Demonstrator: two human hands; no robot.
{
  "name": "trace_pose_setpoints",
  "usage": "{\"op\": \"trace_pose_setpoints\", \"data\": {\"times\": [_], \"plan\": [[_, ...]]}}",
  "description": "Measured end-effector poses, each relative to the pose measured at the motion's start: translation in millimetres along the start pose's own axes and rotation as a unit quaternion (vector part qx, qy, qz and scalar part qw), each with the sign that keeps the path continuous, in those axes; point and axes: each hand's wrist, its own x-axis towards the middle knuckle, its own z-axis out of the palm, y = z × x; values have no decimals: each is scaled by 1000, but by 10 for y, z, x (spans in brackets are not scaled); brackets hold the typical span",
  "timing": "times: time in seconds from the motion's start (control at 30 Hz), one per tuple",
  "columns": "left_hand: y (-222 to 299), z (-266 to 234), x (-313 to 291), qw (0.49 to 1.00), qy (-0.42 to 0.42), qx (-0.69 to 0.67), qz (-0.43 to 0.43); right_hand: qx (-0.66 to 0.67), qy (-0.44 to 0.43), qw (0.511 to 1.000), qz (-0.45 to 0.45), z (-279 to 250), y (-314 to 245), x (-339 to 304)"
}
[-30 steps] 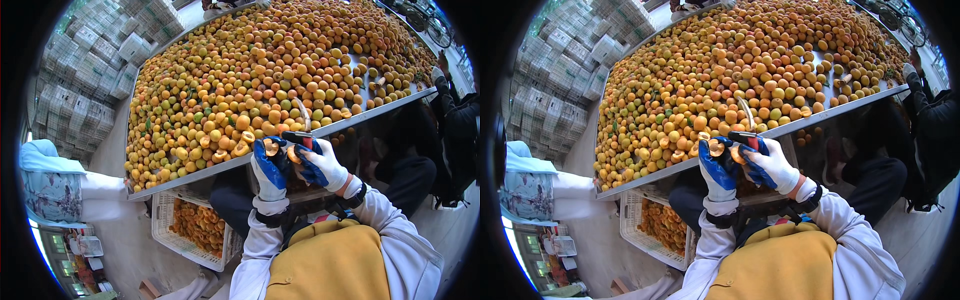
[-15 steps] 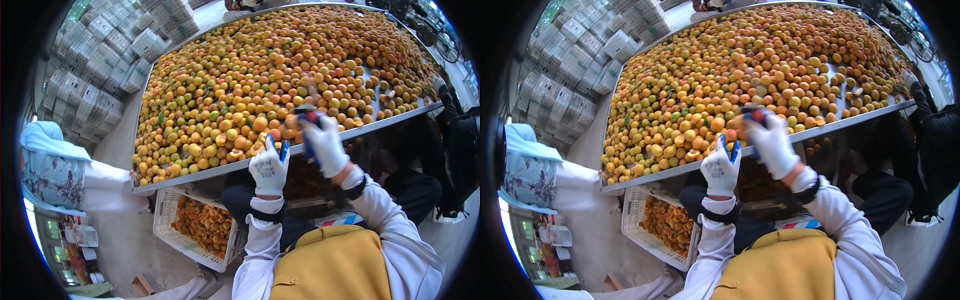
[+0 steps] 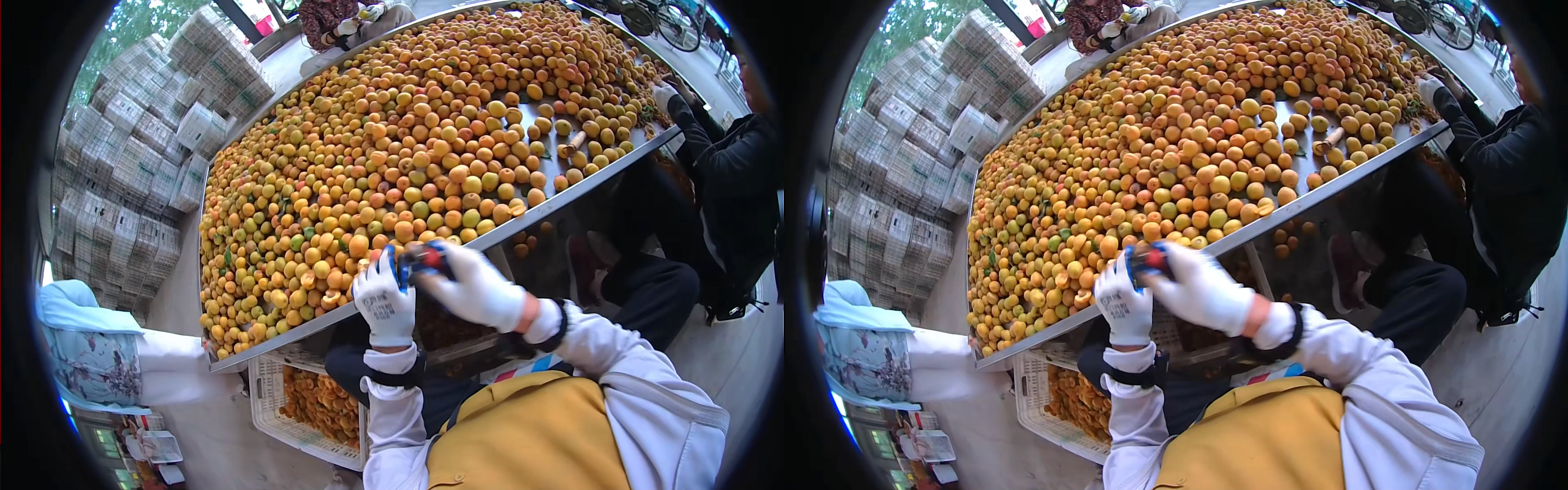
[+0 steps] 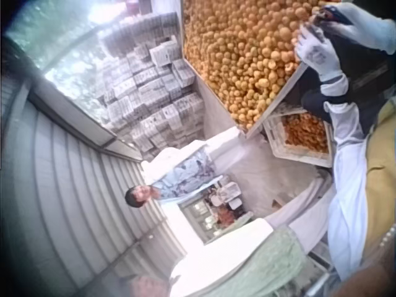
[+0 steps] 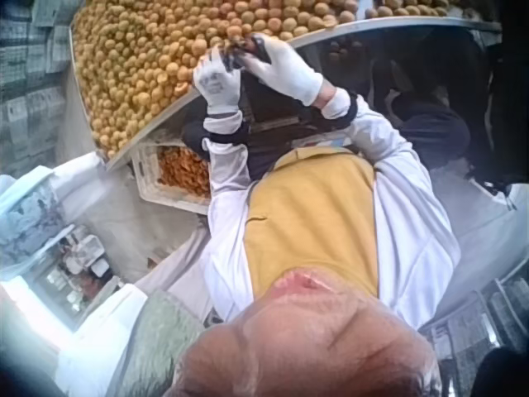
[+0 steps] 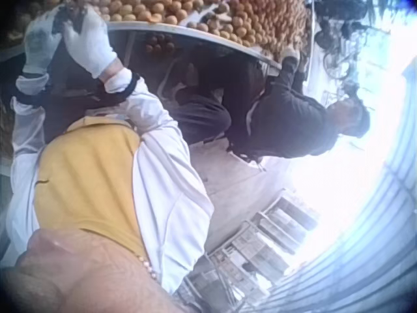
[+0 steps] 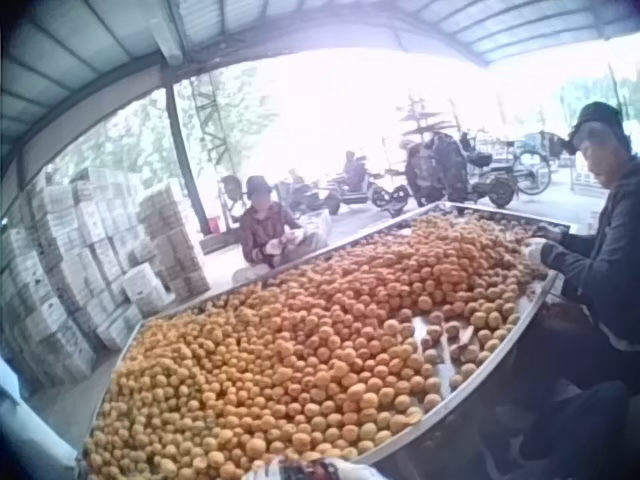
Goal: The person picks up an apricot from a table, cuts it in half using shears, and removes the pit. They drop the pit into a container and place the apricot halves into a separate crate, repeating the process.
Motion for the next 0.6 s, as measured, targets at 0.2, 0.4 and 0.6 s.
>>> {"op": "trace_pose_setpoints", "data": {"times": [0.2,0.4,0.6], "plan": [[509,363,822,994,-53,5,99,-91,38,983,157,-1027,310,-561],[792,1176,1209,973,-139,162,82,-93,73,981,156,-1289,542,-658],[834,1527,1339,980,-145,133,39,-63,72,984,150,-1467,485,-640]]}}
